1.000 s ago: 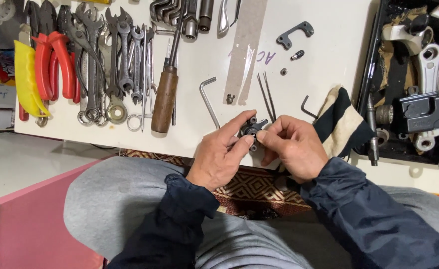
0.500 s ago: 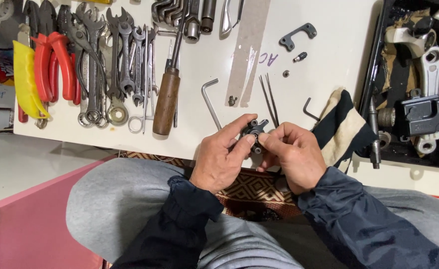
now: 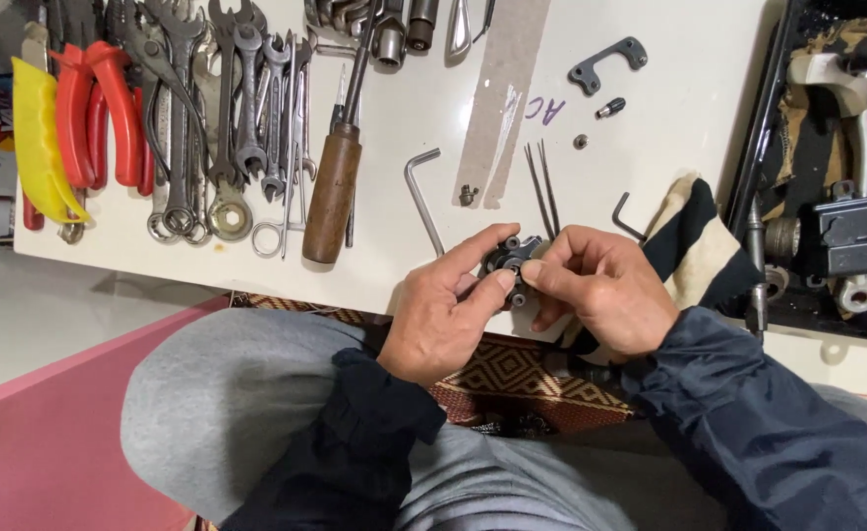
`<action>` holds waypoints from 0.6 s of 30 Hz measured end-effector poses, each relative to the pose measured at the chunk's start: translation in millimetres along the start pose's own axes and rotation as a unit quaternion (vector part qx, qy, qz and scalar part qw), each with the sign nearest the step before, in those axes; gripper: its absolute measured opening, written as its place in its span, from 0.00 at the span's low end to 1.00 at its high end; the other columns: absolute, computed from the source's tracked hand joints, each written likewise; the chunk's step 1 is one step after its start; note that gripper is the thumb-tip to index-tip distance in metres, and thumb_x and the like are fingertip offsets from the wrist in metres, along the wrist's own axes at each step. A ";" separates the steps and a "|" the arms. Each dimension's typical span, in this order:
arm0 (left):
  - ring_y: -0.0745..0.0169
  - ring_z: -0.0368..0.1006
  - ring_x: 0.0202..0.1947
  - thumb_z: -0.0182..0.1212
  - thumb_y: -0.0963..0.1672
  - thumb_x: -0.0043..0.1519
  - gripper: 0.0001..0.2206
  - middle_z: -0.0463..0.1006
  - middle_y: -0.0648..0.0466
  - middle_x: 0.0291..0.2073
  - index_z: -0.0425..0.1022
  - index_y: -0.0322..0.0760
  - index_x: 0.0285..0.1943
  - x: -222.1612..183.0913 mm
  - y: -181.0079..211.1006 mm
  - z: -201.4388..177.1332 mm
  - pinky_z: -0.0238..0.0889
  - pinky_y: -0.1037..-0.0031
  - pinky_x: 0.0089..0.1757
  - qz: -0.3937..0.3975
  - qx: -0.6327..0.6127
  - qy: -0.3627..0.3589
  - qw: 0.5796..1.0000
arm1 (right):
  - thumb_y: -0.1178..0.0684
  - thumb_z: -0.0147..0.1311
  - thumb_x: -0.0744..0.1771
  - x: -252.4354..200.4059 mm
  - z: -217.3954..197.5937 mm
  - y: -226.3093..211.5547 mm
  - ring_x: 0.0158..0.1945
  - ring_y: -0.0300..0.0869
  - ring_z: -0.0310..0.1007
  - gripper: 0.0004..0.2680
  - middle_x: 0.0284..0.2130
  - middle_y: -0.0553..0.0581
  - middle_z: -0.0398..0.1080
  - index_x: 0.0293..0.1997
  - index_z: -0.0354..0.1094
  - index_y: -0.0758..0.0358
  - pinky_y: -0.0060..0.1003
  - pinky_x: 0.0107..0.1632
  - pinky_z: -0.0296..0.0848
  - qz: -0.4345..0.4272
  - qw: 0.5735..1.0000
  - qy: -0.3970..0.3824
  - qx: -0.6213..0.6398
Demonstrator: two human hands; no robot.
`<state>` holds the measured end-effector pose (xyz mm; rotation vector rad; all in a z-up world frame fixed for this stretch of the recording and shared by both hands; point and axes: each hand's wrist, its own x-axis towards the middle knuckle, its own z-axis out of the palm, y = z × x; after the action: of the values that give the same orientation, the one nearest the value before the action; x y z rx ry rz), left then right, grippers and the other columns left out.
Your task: Assembling a small mechanical sub-assembly, likely a bicycle brake component, by aligning parts and inserting a metal pin.
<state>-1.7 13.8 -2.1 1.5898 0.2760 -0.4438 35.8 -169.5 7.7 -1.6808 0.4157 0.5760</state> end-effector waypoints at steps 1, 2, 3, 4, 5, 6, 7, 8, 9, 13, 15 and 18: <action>0.64 0.71 0.21 0.59 0.45 0.64 0.19 0.84 0.48 0.25 0.76 0.55 0.65 -0.2 1.3 -1.0 0.70 0.73 0.25 -0.001 0.000 0.001 1.000 | 0.61 0.63 0.63 0.5 -1.2 -2.8 0.16 0.55 0.75 0.09 0.11 0.70 0.64 0.25 0.68 0.79 0.50 0.24 0.79 0.001 1.000 -0.001 0.000; 0.65 0.71 0.21 0.59 0.46 0.63 0.19 0.84 0.49 0.24 0.76 0.56 0.65 -0.3 2.7 -1.8 0.69 0.74 0.25 -0.003 0.003 0.001 1.000 | 0.62 0.63 0.63 1.1 -2.5 -5.6 0.16 0.56 0.75 0.08 0.11 0.71 0.64 0.25 0.68 0.79 0.51 0.24 0.79 0.002 1.000 -0.012 -0.022; 0.66 0.70 0.21 0.60 0.46 0.62 0.19 0.83 0.50 0.23 0.76 0.57 0.64 -0.7 3.8 -2.2 0.69 0.74 0.25 -0.006 0.005 0.000 1.000 | 0.62 0.63 0.62 1.0 -4.1 -7.9 0.16 0.56 0.75 0.08 0.10 0.71 0.65 0.26 0.69 0.79 0.51 0.24 0.79 0.004 0.999 -0.021 -0.044; 0.66 0.70 0.21 0.60 0.46 0.62 0.19 0.83 0.50 0.23 0.76 0.57 0.64 -0.5 5.2 -3.2 0.69 0.74 0.25 -0.008 0.005 0.000 1.000 | 0.62 0.63 0.62 3.0 -5.3 -6.3 0.16 0.56 0.75 0.08 0.10 0.71 0.65 0.26 0.69 0.79 0.51 0.24 0.79 0.005 0.999 -0.021 -0.044; 0.66 0.70 0.20 0.60 0.46 0.62 0.19 0.84 0.49 0.23 0.76 0.57 0.64 -0.4 6.5 -3.7 0.69 0.75 0.25 -0.018 0.008 -0.006 1.000 | 0.62 0.63 0.63 4.6 -6.9 -4.8 0.16 0.56 0.76 0.08 0.10 0.71 0.66 0.26 0.69 0.79 0.49 0.25 0.79 0.000 0.998 -0.032 -0.051; 0.66 0.69 0.19 0.59 0.46 0.62 0.19 0.84 0.49 0.24 0.77 0.58 0.64 -0.4 8.0 -4.3 0.69 0.75 0.25 -0.027 0.011 -0.012 0.999 | 0.61 0.62 0.63 5.9 -8.4 -3.5 0.17 0.55 0.77 0.08 0.10 0.70 0.67 0.26 0.70 0.78 0.48 0.26 0.79 -0.006 0.997 -0.043 -0.059; 0.66 0.69 0.19 0.59 0.46 0.62 0.19 0.84 0.49 0.24 0.77 0.58 0.64 -0.5 8.4 -4.8 0.69 0.75 0.25 -0.028 0.011 -0.011 0.999 | 0.61 0.62 0.63 6.4 -9.3 -6.3 0.17 0.55 0.77 0.08 0.10 0.70 0.67 0.26 0.70 0.78 0.48 0.26 0.79 -0.006 0.997 -0.044 -0.059; 0.65 0.70 0.20 0.59 0.45 0.62 0.19 0.84 0.48 0.23 0.77 0.56 0.64 -0.8 8.9 -5.4 0.68 0.76 0.25 -0.014 0.004 -0.011 1.000 | 0.61 0.62 0.63 6.7 -10.1 -9.2 0.18 0.54 0.79 0.07 0.11 0.70 0.68 0.26 0.71 0.77 0.44 0.26 0.77 -0.004 0.995 -0.056 -0.083; 0.64 0.70 0.20 0.59 0.45 0.61 0.19 0.84 0.47 0.23 0.77 0.53 0.63 -1.0 9.5 -5.7 0.68 0.76 0.26 0.000 -0.004 -0.011 1.000 | 0.60 0.62 0.63 6.9 -11.1 -12.3 0.19 0.54 0.80 0.07 0.11 0.70 0.69 0.27 0.72 0.76 0.40 0.26 0.75 -0.002 0.992 -0.067 -0.106; 0.66 0.70 0.19 0.59 0.44 0.61 0.19 0.84 0.47 0.22 0.78 0.53 0.63 -1.1 7.3 -2.9 0.67 0.77 0.24 0.006 -0.018 -0.005 1.000 | 0.61 0.62 0.63 6.3 -11.1 -14.1 0.19 0.53 0.80 0.07 0.11 0.69 0.69 0.27 0.72 0.76 0.39 0.26 0.75 -0.002 0.991 -0.067 -0.114; 0.62 0.72 0.20 0.58 0.43 0.61 0.18 0.83 0.44 0.22 0.79 0.51 0.61 -1.8 7.6 -1.3 0.69 0.75 0.25 0.016 -0.037 0.014 0.999 | 0.61 0.62 0.63 6.1 -10.8 -14.9 0.19 0.53 0.80 0.06 0.11 0.69 0.69 0.26 0.72 0.76 0.37 0.27 0.73 0.005 0.992 -0.066 -0.110; 0.63 0.71 0.19 0.58 0.43 0.60 0.18 0.83 0.45 0.21 0.79 0.49 0.61 -1.5 9.7 1.2 0.67 0.76 0.24 0.021 -0.041 0.023 0.999 | 0.60 0.63 0.63 5.5 -10.4 -10.3 0.18 0.54 0.79 0.07 0.11 0.70 0.70 0.26 0.71 0.76 0.39 0.27 0.74 0.010 0.994 -0.060 -0.092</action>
<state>1.0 12.0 7.2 1.5230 0.2920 -0.3603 47.6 -177.5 14.0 -1.8076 0.3009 0.7446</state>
